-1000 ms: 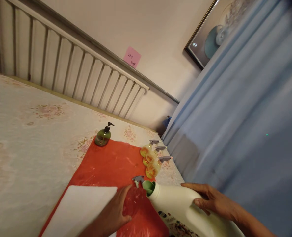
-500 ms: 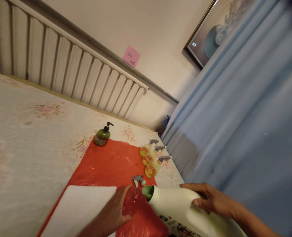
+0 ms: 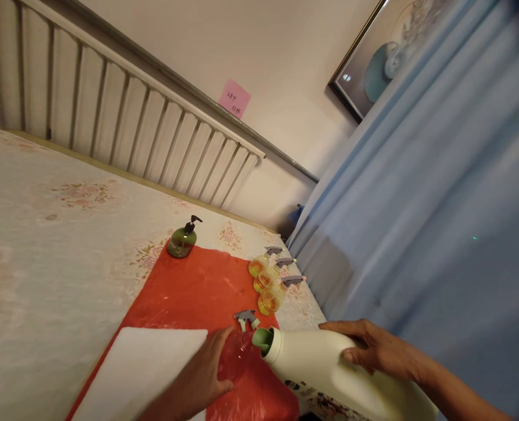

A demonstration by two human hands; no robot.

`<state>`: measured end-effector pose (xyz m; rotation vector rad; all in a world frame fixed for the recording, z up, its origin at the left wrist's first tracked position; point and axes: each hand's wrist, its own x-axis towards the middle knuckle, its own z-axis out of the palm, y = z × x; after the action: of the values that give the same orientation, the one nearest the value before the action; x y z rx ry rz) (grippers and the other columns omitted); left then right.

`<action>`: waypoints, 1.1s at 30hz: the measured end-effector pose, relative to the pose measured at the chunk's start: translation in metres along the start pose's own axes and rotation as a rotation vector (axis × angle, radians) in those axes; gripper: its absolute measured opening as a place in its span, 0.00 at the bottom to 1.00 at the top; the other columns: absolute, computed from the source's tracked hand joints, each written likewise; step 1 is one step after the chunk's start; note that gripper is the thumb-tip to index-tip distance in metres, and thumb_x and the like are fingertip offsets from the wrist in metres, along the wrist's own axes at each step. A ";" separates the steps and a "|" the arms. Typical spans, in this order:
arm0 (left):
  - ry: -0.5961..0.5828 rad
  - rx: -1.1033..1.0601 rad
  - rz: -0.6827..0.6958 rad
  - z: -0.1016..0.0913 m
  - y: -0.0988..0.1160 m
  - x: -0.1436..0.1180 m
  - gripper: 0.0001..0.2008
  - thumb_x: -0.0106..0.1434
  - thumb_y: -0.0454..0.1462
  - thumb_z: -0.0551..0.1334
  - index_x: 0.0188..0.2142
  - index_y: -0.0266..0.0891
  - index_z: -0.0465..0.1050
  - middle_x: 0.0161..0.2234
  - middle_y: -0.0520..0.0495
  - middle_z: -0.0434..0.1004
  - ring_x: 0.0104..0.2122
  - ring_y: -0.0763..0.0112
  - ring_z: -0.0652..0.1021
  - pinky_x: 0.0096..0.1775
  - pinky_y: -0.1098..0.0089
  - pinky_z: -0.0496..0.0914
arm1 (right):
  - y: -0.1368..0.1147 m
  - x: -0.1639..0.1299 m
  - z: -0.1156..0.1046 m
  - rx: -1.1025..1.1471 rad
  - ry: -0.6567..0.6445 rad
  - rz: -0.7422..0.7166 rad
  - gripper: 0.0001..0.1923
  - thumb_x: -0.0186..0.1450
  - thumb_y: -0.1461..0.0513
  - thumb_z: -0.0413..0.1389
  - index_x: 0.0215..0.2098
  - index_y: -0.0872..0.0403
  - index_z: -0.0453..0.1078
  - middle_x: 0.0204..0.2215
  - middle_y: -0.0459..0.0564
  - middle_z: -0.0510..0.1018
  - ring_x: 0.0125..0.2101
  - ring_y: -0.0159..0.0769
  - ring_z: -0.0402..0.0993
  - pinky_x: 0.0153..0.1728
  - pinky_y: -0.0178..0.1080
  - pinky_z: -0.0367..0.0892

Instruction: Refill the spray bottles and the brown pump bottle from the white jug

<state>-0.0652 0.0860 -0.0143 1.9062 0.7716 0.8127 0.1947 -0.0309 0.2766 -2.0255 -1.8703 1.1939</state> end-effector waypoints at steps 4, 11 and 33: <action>-0.003 -0.001 0.000 0.000 0.000 -0.001 0.44 0.45 0.31 0.62 0.63 0.45 0.51 0.63 0.45 0.59 0.62 0.56 0.61 0.63 0.58 0.56 | -0.002 0.000 -0.001 -0.008 0.003 0.007 0.33 0.60 0.47 0.59 0.61 0.47 0.64 0.38 0.49 0.77 0.27 0.30 0.67 0.21 0.28 0.57; 0.017 0.006 0.018 0.000 0.001 -0.002 0.43 0.46 0.31 0.62 0.63 0.44 0.52 0.63 0.43 0.60 0.62 0.56 0.62 0.63 0.57 0.57 | -0.008 0.000 -0.002 -0.019 -0.006 0.012 0.33 0.60 0.47 0.59 0.60 0.48 0.65 0.37 0.48 0.78 0.26 0.30 0.66 0.20 0.28 0.56; 0.013 0.005 0.009 0.002 -0.005 -0.001 0.44 0.46 0.32 0.63 0.63 0.44 0.52 0.64 0.43 0.59 0.63 0.56 0.61 0.63 0.56 0.56 | -0.020 0.002 -0.007 -0.069 -0.023 0.047 0.33 0.60 0.46 0.58 0.61 0.47 0.64 0.40 0.50 0.78 0.29 0.32 0.69 0.21 0.29 0.58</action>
<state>-0.0651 0.0861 -0.0196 1.9112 0.7741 0.8303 0.1831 -0.0219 0.2918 -2.1118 -1.9095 1.1853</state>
